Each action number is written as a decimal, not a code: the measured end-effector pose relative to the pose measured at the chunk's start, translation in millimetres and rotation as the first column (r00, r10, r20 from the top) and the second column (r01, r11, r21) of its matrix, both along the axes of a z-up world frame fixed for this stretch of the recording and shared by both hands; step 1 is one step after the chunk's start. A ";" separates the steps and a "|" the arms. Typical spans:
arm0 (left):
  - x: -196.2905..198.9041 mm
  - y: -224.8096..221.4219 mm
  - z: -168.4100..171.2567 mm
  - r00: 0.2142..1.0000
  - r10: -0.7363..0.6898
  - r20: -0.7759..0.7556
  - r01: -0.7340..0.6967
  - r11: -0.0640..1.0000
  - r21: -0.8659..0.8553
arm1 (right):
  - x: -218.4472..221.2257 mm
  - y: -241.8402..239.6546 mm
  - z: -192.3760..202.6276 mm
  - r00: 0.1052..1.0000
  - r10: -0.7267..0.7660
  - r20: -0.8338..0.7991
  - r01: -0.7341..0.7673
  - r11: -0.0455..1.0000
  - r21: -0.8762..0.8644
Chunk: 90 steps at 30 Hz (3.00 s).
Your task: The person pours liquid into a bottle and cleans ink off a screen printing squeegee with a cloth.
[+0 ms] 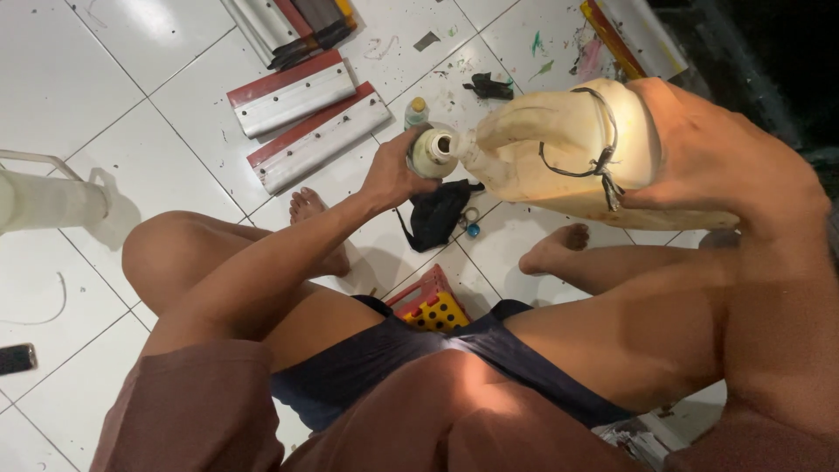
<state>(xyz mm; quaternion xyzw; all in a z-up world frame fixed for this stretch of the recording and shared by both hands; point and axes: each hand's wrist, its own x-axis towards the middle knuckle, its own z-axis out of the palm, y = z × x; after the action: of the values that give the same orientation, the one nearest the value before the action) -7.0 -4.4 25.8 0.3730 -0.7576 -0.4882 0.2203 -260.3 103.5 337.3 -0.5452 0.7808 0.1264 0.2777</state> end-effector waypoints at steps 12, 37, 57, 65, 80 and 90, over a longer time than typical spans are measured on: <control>-4.7 -3.9 1.5 0.986 0.132 -0.098 -0.129 0.991 0.034 | -97.1 14.3 -70.9 0.956 0.106 0.273 -0.009 0.943 -0.334; 26.6 -65.2 96.2 0.976 0.104 -0.192 -0.126 0.986 -0.108 | -212.6 -61.1 -371.4 0.813 -0.261 0.520 0.579 0.451 -0.679; 44.1 -85.7 142.4 0.974 0.137 -0.178 -0.174 0.962 -0.209 | -164.3 -49.8 -566.2 0.526 -0.559 0.641 0.847 0.278 -0.453; 34.9 -69.8 145.8 0.975 0.105 -0.194 -0.149 0.962 -0.230 | -90.7 6.9 -589.6 0.719 -0.562 0.410 0.666 0.386 -0.638; 2.7 -57.9 155.6 0.932 0.259 -0.254 -0.269 0.963 -0.006 | 38.0 57.5 -636.5 0.963 -0.242 0.119 0.264 0.934 -0.239; 14.7 -61.8 168.9 0.929 0.307 -0.206 -0.302 0.952 0.057 | 9.3 29.7 -551.3 0.928 -0.229 0.294 0.335 0.860 -0.386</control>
<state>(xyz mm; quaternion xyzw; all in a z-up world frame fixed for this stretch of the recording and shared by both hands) 7.7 -66.2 194.7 0.4343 -0.6566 -0.4945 0.3684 -251.0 133.2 -214.0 -0.4828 0.8221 -0.1571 0.2578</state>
